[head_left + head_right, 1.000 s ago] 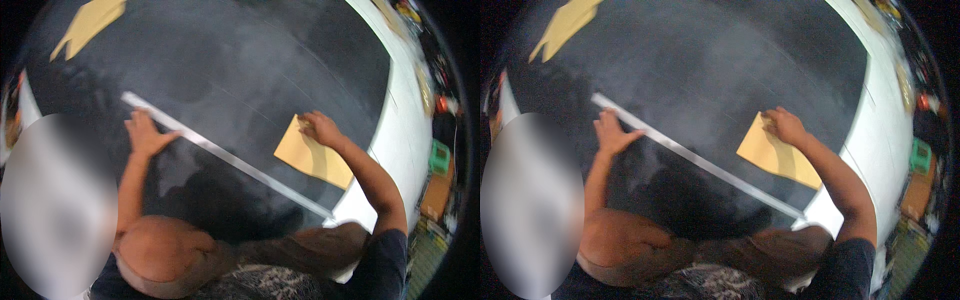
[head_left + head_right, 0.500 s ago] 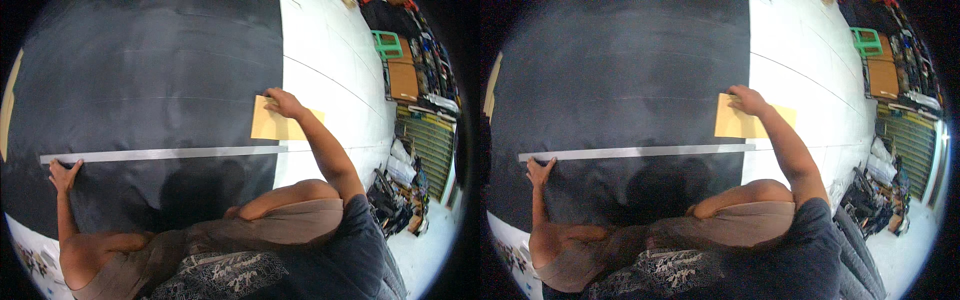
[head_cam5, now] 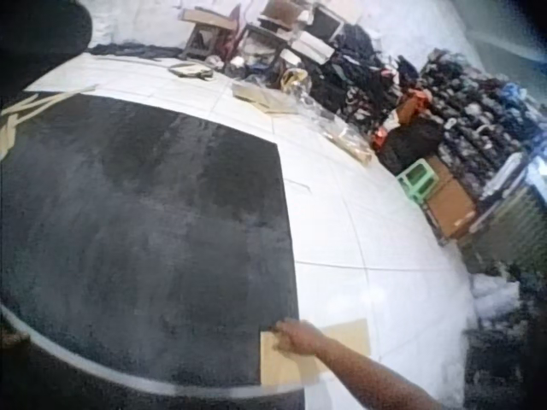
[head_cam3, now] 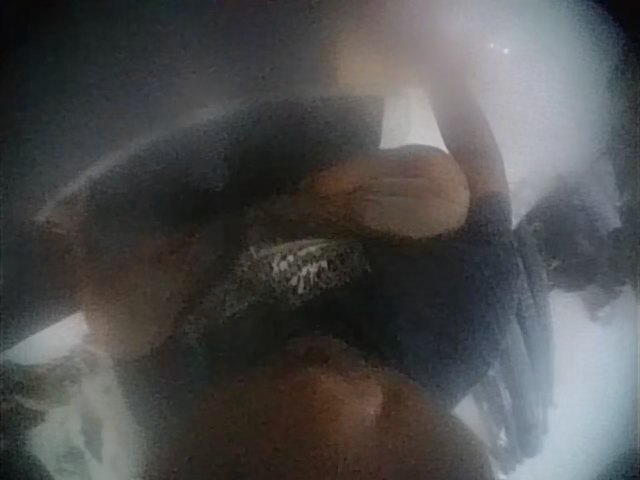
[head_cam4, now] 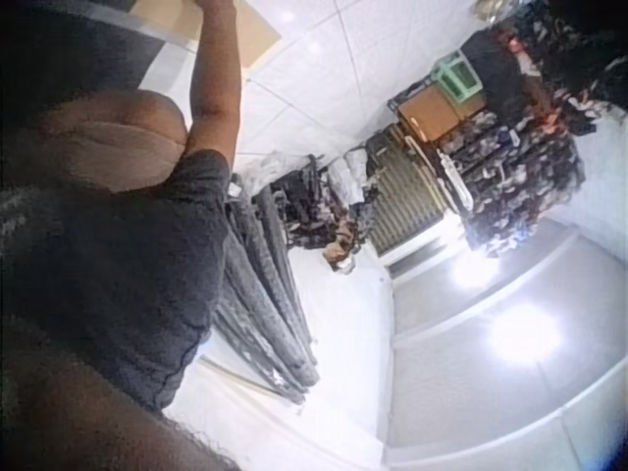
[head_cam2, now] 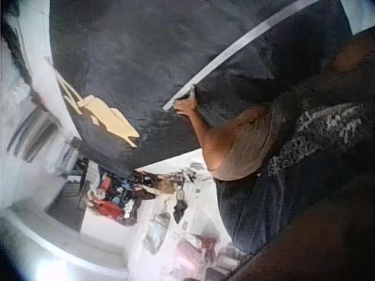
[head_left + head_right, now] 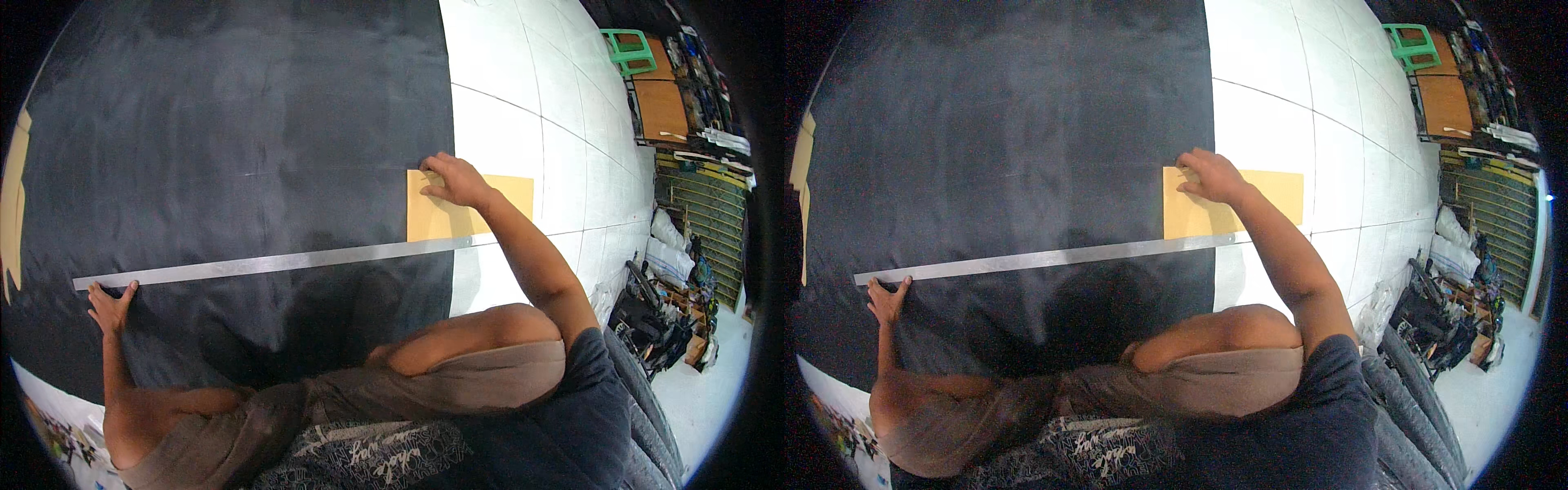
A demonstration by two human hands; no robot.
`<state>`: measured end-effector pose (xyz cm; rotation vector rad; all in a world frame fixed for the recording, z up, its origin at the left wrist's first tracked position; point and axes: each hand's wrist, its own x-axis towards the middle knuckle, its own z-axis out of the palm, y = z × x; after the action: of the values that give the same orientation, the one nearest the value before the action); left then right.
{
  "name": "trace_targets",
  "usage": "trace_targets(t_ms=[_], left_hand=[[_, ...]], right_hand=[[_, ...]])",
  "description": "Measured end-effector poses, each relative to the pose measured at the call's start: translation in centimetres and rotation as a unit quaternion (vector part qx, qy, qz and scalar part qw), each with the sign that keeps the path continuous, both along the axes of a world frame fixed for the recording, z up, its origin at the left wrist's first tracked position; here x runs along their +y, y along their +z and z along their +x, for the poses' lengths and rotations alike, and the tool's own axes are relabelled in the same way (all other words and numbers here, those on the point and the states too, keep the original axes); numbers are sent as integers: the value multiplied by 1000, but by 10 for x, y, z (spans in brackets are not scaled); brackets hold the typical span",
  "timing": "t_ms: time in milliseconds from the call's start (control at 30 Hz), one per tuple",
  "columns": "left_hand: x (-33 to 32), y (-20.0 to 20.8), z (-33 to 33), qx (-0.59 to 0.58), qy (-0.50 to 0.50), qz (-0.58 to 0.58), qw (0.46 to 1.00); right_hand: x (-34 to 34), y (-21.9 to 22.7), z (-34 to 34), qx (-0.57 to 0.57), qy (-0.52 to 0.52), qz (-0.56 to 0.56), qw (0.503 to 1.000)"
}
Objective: The person sits on the floor and uses a long metal ruler and a pencil to draw straight lines on a large black sheet of fabric. They repeatedly reposition the ruler and draw lines across the material.
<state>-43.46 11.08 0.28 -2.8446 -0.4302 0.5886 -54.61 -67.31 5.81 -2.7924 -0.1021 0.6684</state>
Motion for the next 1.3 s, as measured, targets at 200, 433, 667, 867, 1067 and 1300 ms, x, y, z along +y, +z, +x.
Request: trace_targets(t_ms=[200,433,667,867,1067,1300], left_hand=[[3,-6,-3,-13,6,-5,1000],[6,-8,-5,-19,11,-18,1000],[2,-5,-4,-8,20,-27,999],[12,-10,-4,-4,32,-28,999],[-3,3,2,27,45,-17,998],[-10,5,7,61,54,-2,997]], right_hand=[[-3,-3,-3,-17,8,4,1000],[-1,-2,-1,-15,-5,16,1000],[0,1,0,-20,-3,11,1000],[1,-2,1,-18,-11,29,999],[-3,-3,3,-30,-18,10,999],[-31,11,16,-324,-236,0,916]])
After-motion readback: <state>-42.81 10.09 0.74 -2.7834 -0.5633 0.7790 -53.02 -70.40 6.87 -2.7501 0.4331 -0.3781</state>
